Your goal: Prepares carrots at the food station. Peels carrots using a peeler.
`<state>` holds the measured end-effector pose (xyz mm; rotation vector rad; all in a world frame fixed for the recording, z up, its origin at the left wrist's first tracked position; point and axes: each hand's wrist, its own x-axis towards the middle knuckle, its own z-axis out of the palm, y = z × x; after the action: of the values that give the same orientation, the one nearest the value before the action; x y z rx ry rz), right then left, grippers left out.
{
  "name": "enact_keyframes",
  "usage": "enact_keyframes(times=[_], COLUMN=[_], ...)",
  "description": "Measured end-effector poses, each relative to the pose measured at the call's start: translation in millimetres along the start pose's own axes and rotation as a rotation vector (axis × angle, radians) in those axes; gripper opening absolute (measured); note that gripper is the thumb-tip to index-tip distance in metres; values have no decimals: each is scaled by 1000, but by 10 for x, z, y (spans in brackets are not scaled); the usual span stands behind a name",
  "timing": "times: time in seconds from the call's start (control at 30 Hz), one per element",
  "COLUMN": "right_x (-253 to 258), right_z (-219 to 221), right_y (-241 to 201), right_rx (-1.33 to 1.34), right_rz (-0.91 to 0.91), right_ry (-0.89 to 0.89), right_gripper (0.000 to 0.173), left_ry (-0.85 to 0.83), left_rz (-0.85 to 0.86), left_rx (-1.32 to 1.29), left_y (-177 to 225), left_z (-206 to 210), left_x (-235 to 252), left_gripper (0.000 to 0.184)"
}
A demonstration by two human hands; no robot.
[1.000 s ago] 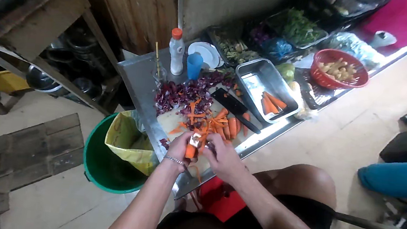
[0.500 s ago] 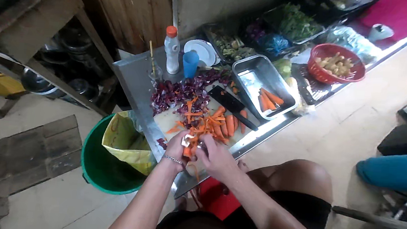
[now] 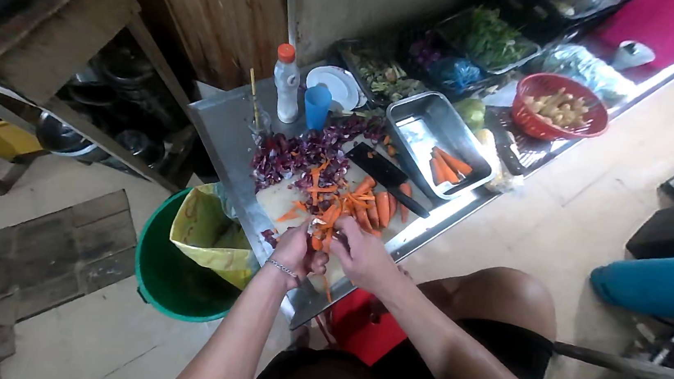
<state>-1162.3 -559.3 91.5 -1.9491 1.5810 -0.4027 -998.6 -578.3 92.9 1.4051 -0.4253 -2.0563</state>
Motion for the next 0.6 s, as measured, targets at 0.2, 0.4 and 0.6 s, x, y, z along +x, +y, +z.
enact_keyframes(times=[0.2,0.4,0.6], right_x=[20,114,251], right_z=[42,183,157], right_y=[79,246,402], right_rx=[-11,-11,78], right_rz=[-42,-115,-37], right_ry=[36,138,149], right_gripper=[38,39,41], left_ry=[-12,-22,-80], left_rz=[41,62,73], left_rx=[-37,-28,35], left_y=[-11,-48,-64], left_z=[90,28,-47], left_x=[-4,74,56], left_gripper=[44,42,47])
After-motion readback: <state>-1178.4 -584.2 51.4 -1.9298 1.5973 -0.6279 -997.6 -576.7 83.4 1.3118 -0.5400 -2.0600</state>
